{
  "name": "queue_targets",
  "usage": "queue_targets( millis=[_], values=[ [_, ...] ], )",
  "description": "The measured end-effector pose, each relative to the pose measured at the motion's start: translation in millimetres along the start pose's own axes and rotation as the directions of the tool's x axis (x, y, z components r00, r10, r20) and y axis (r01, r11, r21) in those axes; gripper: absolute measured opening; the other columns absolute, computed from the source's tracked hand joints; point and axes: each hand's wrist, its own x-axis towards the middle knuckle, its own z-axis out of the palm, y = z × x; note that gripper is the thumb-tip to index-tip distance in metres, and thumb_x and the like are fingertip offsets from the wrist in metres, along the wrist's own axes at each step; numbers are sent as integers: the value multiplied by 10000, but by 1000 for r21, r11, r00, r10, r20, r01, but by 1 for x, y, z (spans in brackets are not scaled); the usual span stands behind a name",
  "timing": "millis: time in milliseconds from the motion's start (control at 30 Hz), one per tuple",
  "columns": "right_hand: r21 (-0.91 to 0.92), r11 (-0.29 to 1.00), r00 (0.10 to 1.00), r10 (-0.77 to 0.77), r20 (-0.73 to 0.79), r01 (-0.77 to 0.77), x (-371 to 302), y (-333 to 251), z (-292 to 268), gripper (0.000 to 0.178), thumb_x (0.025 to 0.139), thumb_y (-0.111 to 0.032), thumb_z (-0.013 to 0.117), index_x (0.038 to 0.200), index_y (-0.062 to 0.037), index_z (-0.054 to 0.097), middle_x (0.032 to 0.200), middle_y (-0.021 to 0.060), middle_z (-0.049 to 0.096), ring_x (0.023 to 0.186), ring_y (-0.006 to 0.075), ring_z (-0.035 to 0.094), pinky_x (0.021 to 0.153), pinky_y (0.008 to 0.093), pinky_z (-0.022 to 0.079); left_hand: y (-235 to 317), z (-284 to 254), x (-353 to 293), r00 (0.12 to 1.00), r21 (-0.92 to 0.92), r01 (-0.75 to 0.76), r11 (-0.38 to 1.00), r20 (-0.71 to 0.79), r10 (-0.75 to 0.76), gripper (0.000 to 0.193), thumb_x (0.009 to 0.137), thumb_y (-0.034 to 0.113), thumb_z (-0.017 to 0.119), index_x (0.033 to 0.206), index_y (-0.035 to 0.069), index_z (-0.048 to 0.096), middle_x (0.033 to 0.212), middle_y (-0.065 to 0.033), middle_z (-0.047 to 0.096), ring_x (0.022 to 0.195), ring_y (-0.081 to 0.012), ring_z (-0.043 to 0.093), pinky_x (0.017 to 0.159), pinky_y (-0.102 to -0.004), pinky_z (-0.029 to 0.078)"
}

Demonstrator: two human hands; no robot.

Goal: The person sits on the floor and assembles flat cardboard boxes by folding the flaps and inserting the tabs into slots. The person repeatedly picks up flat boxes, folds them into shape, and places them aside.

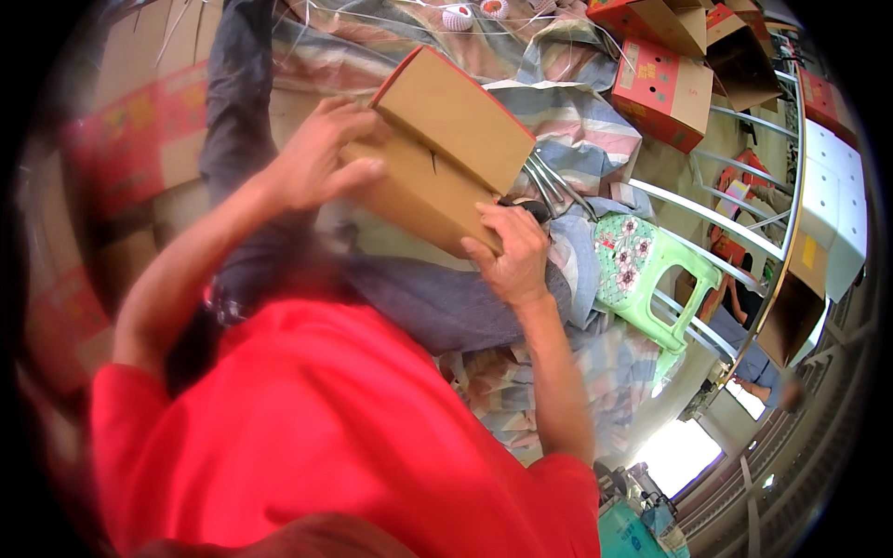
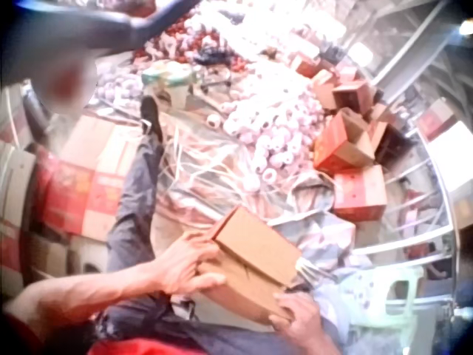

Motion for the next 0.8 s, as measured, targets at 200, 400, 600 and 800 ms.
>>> queue_targets(
  millis=[200, 400, 600, 800],
  values=[
    [-7, 1000, 994, 3, 110, -2, 12, 22, 8, 447, 941, -441, 757, 1090, -21, 730, 941, 136, 739, 884, 361, 691, 862, 443, 529, -9, 16, 3, 987, 22, 160, 987, 13, -161, 562, 981, 577, 609, 1047, 28, 711, 1084, -198, 690, 1152, -355, 600, 1098, -477, 369],
    [-343, 936, 983, 130, 129, -79, -6, 28, 56, 553, 884, -392, 811, 1267, -23, 660, 1576, 147, 427, 1455, 369, 358, 1153, 522, 277, -31, 61, -28, 895, 181, 328, 927, -375, -243, 616, 914, 431, 775, 1347, 25, 613, 1517, -235, 519, 1296, -408, 564, 1146, -462, 369],
    [341, 799, 806, 569, -163, -495, -16, 57, 118, 1190, 894, -462, 805, 1644, 71, 51, 1698, 328, 164, 1601, 434, 165, 1288, 535, 175, -62, 68, -17, 792, -362, 579, 730, 39, -609, 915, 931, 442, 770, 1639, 46, 346, 1610, -255, 453, 1509, -410, 410, 1249, -476, 330],
    [579, 639, 702, 695, -154, -506, 3, 45, 117, 838, 1108, -423, 537, 1635, 87, 133, 1668, 279, 289, 1554, 361, 300, 1261, 443, 257, -67, 76, -23, 826, -328, 534, 779, 5, -564, 779, 1012, 379, 689, 1628, 31, 364, 1545, -224, 535, 1449, -322, 492, 1204, -425, 385]
  ],
)
